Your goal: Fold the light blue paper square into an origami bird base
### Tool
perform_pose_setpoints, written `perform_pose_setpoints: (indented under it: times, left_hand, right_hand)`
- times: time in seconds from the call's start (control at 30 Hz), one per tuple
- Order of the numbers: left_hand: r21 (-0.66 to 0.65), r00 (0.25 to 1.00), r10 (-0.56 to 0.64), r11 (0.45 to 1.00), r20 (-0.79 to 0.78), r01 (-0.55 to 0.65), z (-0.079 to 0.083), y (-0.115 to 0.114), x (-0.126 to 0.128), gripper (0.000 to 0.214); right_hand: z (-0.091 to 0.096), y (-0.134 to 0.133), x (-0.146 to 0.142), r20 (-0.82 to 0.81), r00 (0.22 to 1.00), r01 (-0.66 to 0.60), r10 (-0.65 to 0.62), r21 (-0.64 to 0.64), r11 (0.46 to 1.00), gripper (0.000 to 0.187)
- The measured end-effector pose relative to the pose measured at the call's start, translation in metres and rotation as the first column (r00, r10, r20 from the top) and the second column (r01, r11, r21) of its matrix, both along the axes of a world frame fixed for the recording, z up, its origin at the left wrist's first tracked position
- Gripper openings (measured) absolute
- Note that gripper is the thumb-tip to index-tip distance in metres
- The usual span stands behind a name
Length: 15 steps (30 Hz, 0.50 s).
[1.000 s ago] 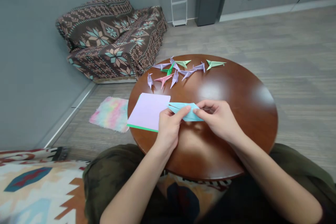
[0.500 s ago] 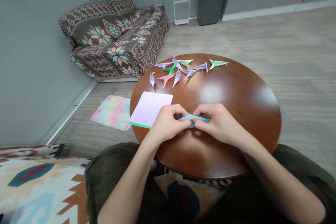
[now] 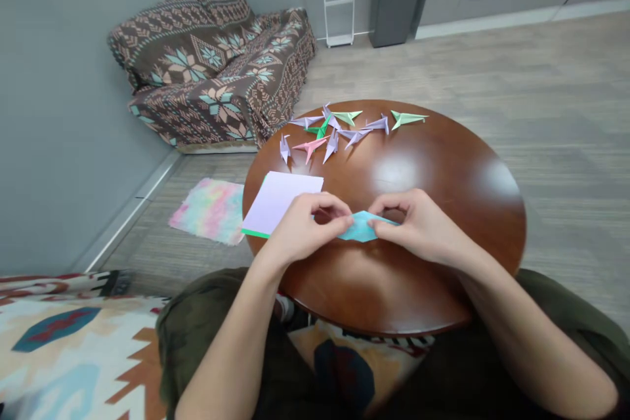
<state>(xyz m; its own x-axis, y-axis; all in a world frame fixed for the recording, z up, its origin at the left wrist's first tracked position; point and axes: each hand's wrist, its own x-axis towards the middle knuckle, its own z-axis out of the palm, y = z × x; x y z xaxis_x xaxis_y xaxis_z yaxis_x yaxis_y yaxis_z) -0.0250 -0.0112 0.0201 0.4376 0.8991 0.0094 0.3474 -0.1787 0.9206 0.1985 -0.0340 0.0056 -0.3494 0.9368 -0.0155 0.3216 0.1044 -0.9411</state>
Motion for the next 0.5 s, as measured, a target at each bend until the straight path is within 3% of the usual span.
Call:
perform_pose_setpoints:
  times: [0.23,0.43,0.5]
  left_hand:
    - [-0.079,0.999,-0.039,0.996,0.027,0.041,-0.007,-0.007,0.011,0.007]
    - [-0.131,0.992,0.073,0.99,0.104,-0.059,0.001,-0.002,0.0,0.011]
    - [-0.159,0.992,0.061,0.986,0.108,-0.044,0.003,0.001,-0.006,0.013]
  right_hand:
    - [-0.005,-0.002,-0.005,-0.044,0.999,-0.025,0.023,-0.045,0.999,0.009]
    - [-0.004,0.0,0.0,-0.068,0.998,-0.009,0.006,-0.056,0.998,0.01]
    - [-0.005,0.001,0.002,-0.085,0.996,-0.025,0.02,-0.061,0.998,0.011]
